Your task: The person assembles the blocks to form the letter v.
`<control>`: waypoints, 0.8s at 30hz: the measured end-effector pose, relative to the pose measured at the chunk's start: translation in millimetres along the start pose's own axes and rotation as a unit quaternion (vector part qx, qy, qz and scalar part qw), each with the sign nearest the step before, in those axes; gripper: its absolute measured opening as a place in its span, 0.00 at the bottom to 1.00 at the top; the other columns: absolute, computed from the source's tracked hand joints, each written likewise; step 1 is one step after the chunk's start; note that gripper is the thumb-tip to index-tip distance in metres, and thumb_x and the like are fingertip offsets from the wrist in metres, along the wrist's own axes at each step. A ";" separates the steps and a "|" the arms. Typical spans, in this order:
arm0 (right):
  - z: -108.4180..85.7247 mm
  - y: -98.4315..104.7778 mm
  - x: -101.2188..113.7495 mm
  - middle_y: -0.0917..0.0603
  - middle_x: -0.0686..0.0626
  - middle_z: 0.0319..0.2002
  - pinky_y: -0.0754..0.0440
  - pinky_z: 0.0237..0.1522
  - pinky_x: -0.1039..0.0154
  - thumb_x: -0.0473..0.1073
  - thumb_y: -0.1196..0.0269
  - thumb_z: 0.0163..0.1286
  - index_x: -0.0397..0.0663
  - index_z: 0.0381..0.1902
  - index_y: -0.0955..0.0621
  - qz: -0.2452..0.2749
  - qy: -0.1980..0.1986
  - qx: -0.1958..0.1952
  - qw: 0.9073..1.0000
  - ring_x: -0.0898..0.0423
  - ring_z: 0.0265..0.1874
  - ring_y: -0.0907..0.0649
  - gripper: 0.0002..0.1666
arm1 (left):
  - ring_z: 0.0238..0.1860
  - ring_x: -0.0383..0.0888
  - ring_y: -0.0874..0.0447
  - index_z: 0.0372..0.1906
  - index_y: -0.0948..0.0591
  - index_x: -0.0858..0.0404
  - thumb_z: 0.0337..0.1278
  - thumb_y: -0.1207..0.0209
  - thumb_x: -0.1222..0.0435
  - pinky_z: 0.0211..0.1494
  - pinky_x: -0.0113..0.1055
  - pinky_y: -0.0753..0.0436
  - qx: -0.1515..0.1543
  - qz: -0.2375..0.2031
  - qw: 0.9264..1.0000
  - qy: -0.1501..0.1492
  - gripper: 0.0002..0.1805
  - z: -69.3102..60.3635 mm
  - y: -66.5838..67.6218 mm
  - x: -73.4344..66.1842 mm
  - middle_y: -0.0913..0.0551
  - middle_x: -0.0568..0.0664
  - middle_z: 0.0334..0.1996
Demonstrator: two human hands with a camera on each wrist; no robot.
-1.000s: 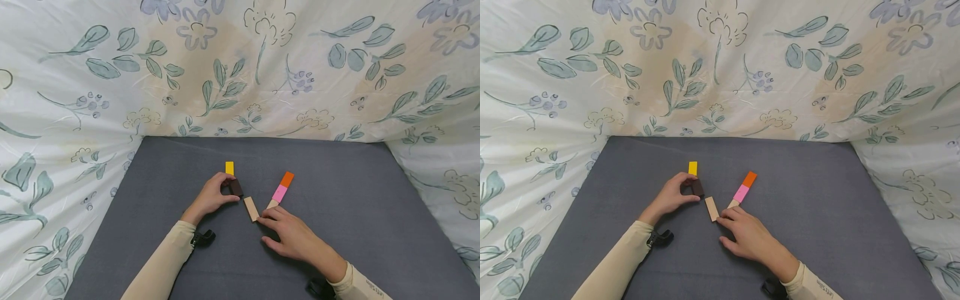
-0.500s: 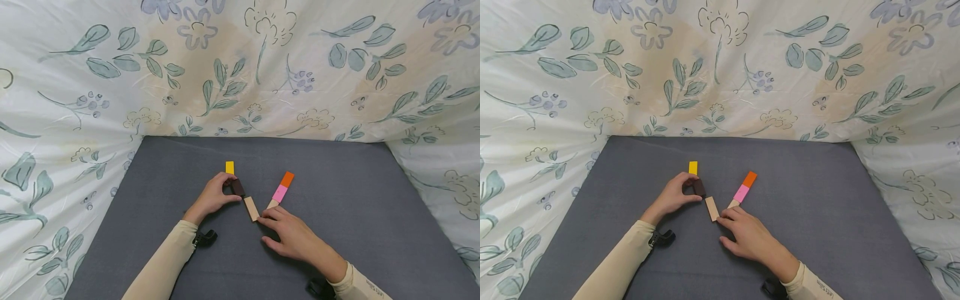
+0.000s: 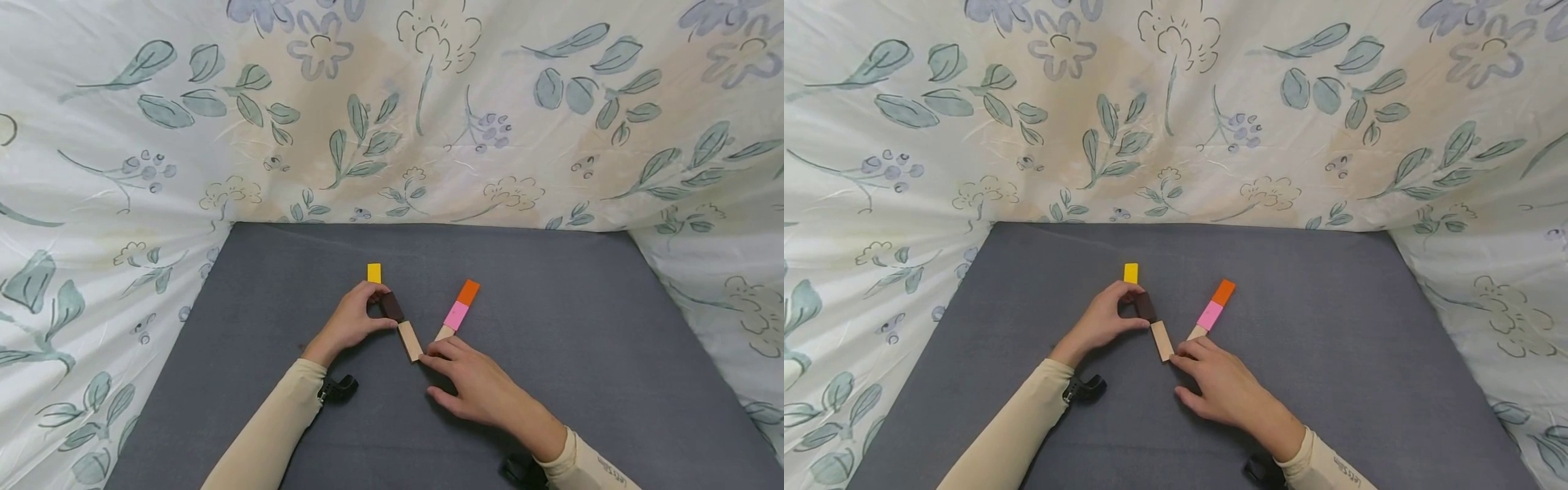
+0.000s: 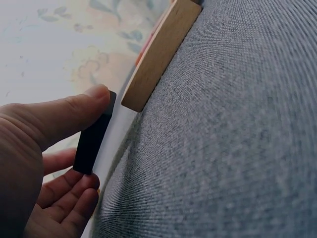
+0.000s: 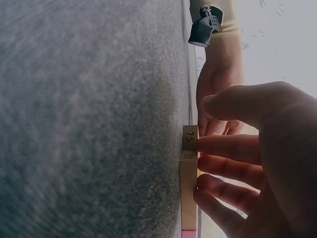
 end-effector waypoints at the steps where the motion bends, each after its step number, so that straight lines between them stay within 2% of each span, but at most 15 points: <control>1: -0.1 0.1 0.1 0.19 0.54 0.55 0.14 0.51 0.56 0.50 0.24 0.69 0.46 0.62 0.11 -0.001 0.000 0.001 1.000 0.57 0.56 0.22 0.27 | 0.57 0.50 0.20 0.65 0.18 0.59 0.54 0.16 0.58 0.64 0.48 0.21 0.000 0.000 1.000 0.000 0.34 0.1 -0.4 0.2 0.19 0.51 0.58; 12: -0.4 -0.6 -0.4 0.19 0.54 0.56 0.15 0.52 0.56 0.51 0.24 0.69 0.46 0.64 0.12 -0.005 -0.003 0.008 1.000 0.57 0.57 0.23 0.28 | 0.55 0.49 0.21 0.64 0.17 0.59 0.54 0.16 0.57 0.63 0.48 0.21 -0.002 0.004 1.000 -0.005 0.34 2.1 -3.9 0.0 0.19 0.50 0.56; 24: 0.2 0.7 -0.3 0.19 0.54 0.56 0.15 0.52 0.55 0.52 0.24 0.70 0.46 0.64 0.12 -0.009 -0.002 0.016 1.000 0.56 0.57 0.22 0.29 | 0.55 0.50 0.21 0.63 0.17 0.58 0.54 0.16 0.57 0.63 0.49 0.21 0.002 0.002 1.000 0.005 0.33 4.4 -6.5 -2.3 0.19 0.50 0.55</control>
Point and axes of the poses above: each hand's wrist, its own z-axis towards the middle knuckle, its own y-axis out of the back of the hand, x = y × z, the point moved 2 cm from there along z, towards the middle knuckle
